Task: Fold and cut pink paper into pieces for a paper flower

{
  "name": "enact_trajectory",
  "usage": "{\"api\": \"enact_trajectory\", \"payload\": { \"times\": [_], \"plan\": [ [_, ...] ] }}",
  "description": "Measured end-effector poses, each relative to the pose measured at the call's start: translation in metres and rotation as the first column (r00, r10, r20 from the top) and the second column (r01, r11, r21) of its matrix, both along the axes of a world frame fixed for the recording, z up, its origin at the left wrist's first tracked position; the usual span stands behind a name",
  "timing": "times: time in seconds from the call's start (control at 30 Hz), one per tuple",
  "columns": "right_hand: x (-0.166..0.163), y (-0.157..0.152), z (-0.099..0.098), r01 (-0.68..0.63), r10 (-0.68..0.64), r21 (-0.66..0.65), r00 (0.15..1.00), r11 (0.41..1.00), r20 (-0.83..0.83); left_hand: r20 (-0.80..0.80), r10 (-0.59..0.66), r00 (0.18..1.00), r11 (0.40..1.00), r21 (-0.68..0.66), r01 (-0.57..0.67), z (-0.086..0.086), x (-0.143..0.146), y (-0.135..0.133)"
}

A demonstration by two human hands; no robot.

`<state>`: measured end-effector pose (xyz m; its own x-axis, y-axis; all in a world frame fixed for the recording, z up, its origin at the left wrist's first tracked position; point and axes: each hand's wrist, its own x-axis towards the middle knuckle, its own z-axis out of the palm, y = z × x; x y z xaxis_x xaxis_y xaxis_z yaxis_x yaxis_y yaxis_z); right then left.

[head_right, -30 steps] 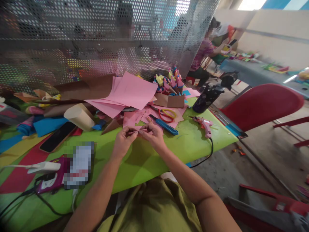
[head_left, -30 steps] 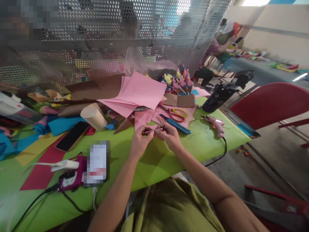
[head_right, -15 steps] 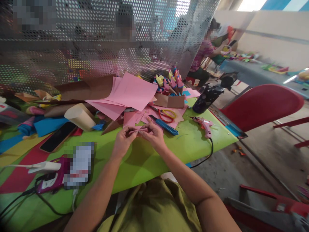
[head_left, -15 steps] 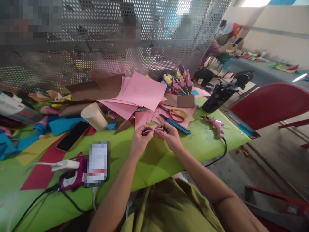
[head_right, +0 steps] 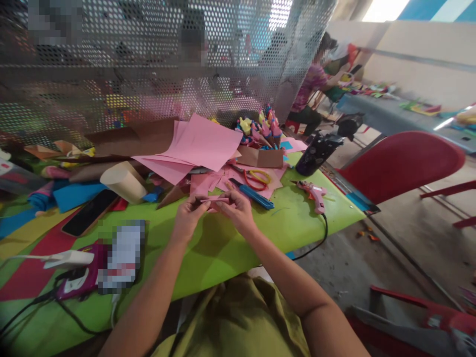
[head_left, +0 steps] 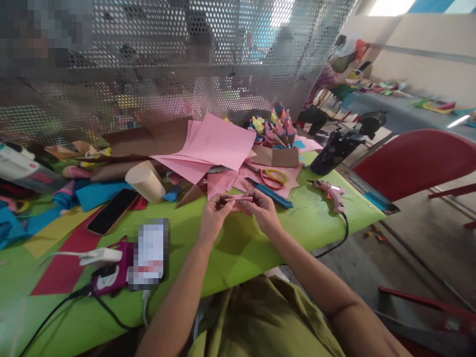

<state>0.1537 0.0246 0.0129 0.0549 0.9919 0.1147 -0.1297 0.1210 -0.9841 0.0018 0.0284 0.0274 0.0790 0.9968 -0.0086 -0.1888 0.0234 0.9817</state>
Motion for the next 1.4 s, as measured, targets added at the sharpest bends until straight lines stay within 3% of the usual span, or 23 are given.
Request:
{"api": "enact_trajectory", "payload": {
  "times": [0.2, 0.37, 0.47, 0.53, 0.63, 0.73, 0.8, 1.1, 1.23, 1.4],
  "plan": [
    [-0.003, 0.001, 0.005, -0.02, 0.02, -0.009, 0.998, 1.0, -0.054, 0.055, -0.037, 0.998, 0.999, 0.011, 0.037, -0.002, -0.002, 0.005],
    [0.011, 0.007, 0.01, 0.121, -0.118, 0.094, 0.992, 0.988, -0.031, 0.088, 0.176, 0.98, 0.984, -0.016, -0.175, -0.004, -0.013, 0.014],
    [0.03, 0.015, 0.014, 0.186, -0.226, 0.208, 0.956, 0.96, 0.188, 0.136, 0.271, 0.953, 0.963, -0.036, -0.269, -0.003, -0.02, 0.019],
    [0.044, 0.023, 0.016, 0.119, -0.235, 0.263, 0.85, 0.957, 0.472, 0.153, 0.29, 0.945, 0.957, -0.038, -0.288, -0.003, -0.023, 0.02],
    [0.055, 0.036, 0.019, 0.001, -0.183, 0.213, 0.516, 0.977, 0.837, 0.158, 0.293, 0.943, 0.956, -0.032, -0.292, -0.004, -0.025, 0.021],
    [0.052, 0.046, 0.022, -0.028, -0.081, 0.087, 0.182, 0.996, 0.98, 0.185, 0.293, 0.938, 0.956, -0.028, -0.293, -0.004, -0.026, 0.021],
    [0.046, 0.05, 0.023, -0.036, -0.037, 0.04, 0.081, 0.999, 0.996, 0.209, 0.287, 0.935, 0.958, -0.03, -0.287, -0.004, -0.027, 0.021],
    [0.028, 0.071, 0.043, -0.124, 0.057, -0.062, -0.041, 0.99, 0.998, 0.235, 0.303, 0.924, 0.953, -0.076, -0.293, -0.001, -0.027, 0.021],
    [0.019, 0.083, 0.054, -0.179, 0.041, -0.042, -0.011, 0.983, 0.999, 0.226, 0.309, 0.924, 0.951, -0.083, -0.298, -0.003, -0.029, 0.022],
    [0.015, 0.092, 0.041, -0.275, 0.0, 0.023, 0.083, 0.961, 0.997, 0.186, 0.315, 0.931, 0.948, -0.117, -0.297, -0.004, -0.028, 0.02]
  ]
}}
